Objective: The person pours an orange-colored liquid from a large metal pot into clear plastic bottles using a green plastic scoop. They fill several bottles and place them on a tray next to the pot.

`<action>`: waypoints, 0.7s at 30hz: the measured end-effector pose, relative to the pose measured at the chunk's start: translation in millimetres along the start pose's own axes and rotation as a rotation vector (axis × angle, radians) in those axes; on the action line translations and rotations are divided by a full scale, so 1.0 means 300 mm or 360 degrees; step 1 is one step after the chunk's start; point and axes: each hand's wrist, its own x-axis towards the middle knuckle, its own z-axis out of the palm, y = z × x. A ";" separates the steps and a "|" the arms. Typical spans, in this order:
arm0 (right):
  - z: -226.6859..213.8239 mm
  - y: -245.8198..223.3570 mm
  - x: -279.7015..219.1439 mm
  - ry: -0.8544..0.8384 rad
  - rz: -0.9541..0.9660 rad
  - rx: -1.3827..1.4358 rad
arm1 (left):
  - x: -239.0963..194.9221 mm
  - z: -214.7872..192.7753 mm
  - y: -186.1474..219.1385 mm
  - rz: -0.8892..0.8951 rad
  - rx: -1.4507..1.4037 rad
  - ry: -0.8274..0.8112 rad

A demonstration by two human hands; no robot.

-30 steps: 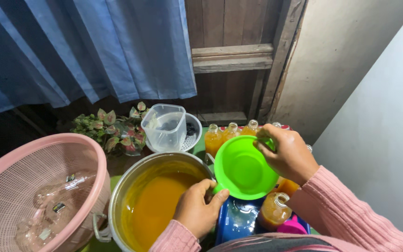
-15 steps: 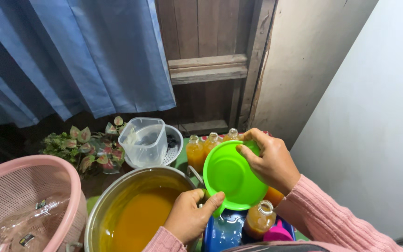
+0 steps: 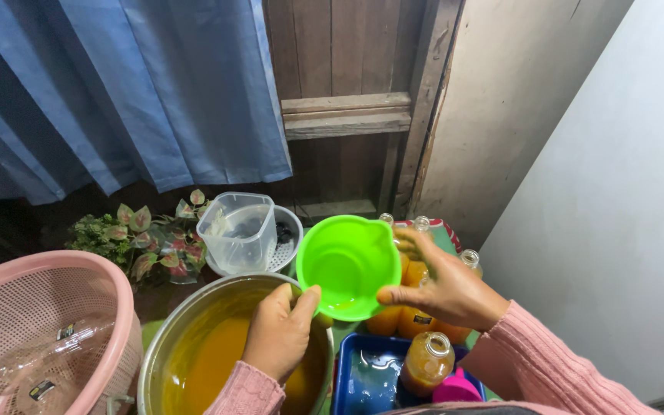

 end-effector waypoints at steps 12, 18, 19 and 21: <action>0.106 0.241 -0.024 -0.0539 0.0515 -0.0775 | -0.015 0.008 0.006 -0.0058 -0.0275 0.0007; 0.210 0.359 -0.031 -0.0828 0.0735 -0.0670 | -0.033 0.003 0.026 -0.0053 -0.0223 0.0060; 0.232 0.367 -0.038 -0.0792 0.0633 -0.0772 | -0.037 -0.002 0.023 -0.0037 -0.0178 0.0086; 0.259 0.374 -0.047 -0.0719 0.0426 -0.0974 | -0.043 -0.009 0.019 -0.0017 -0.0100 0.0129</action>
